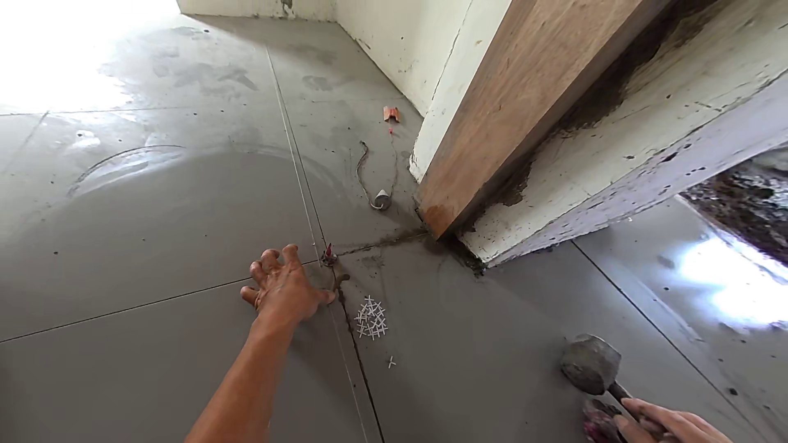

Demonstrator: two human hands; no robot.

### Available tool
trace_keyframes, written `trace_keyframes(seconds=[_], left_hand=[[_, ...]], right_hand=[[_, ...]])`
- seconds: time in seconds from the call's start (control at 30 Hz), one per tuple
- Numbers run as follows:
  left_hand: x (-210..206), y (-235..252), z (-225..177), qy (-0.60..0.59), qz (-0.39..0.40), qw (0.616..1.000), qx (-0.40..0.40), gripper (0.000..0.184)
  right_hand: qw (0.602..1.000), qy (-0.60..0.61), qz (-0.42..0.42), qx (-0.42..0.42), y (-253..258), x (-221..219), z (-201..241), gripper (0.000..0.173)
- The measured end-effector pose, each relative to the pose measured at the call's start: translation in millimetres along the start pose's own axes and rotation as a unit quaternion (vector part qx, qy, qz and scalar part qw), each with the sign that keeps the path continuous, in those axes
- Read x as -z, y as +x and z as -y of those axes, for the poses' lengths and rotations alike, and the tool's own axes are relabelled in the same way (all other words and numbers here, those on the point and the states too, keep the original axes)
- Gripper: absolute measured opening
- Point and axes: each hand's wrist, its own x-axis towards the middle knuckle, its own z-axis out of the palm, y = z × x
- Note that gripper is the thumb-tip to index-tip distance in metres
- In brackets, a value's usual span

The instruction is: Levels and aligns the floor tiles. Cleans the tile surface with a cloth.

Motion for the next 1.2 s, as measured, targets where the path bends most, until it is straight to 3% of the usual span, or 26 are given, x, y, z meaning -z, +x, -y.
trace_keyframes(seconds=[0.07,0.13,0.2,0.27,0.37,0.43,0.57,0.73,0.93,1.2], left_hand=[[-2.5,-2.5,3.7,-0.024,-0.020,0.999,-0.037,0.099],[-7.4,-2.6,5.2,-0.057,-0.063,0.991,-0.102,0.070],[-15.4,0.8,-0.1,-0.075,-0.110,0.976,-0.172,0.046],[-22.1,4.6,-12.8,-0.059,-0.156,0.963,-0.210,0.037],[-22.0,8.4,-30.8,0.009,-0.165,0.968,-0.188,0.031],[-17.8,9.6,-39.6,0.049,-0.132,0.978,-0.153,0.029],[-1.6,11.4,-57.1,0.062,-0.053,0.992,-0.094,0.021],[8.8,15.9,-67.4,0.096,-0.010,0.993,-0.062,0.023],[5.4,16.4,-71.7,0.105,-0.023,0.993,-0.047,0.027],[-4.2,15.0,-72.3,0.096,-0.088,0.990,-0.056,0.025]], right_hand=[[0.999,0.020,-0.006,0.039,5.3,-2.5,10.2,0.041],[0.990,0.056,-0.013,0.127,18.6,-8.6,37.4,0.036],[0.966,0.097,-0.039,0.235,46.2,-25.4,85.5,0.028],[0.943,0.144,-0.022,0.298,85.4,-46.9,150.4,0.026],[0.919,0.188,0.116,0.328,144.7,-64.7,255.1,0.032],[0.899,0.167,0.172,0.366,173.6,-70.5,315.6,0.044],[0.843,0.133,0.277,0.442,209.2,-78.2,391.3,0.053],[0.774,0.043,0.362,0.518,245.1,-77.2,420.1,0.033],[0.710,-0.039,0.290,0.640,260.5,-74.2,421.7,0.025],[0.726,-0.002,0.237,0.646,259.6,-105.2,403.2,0.025]])
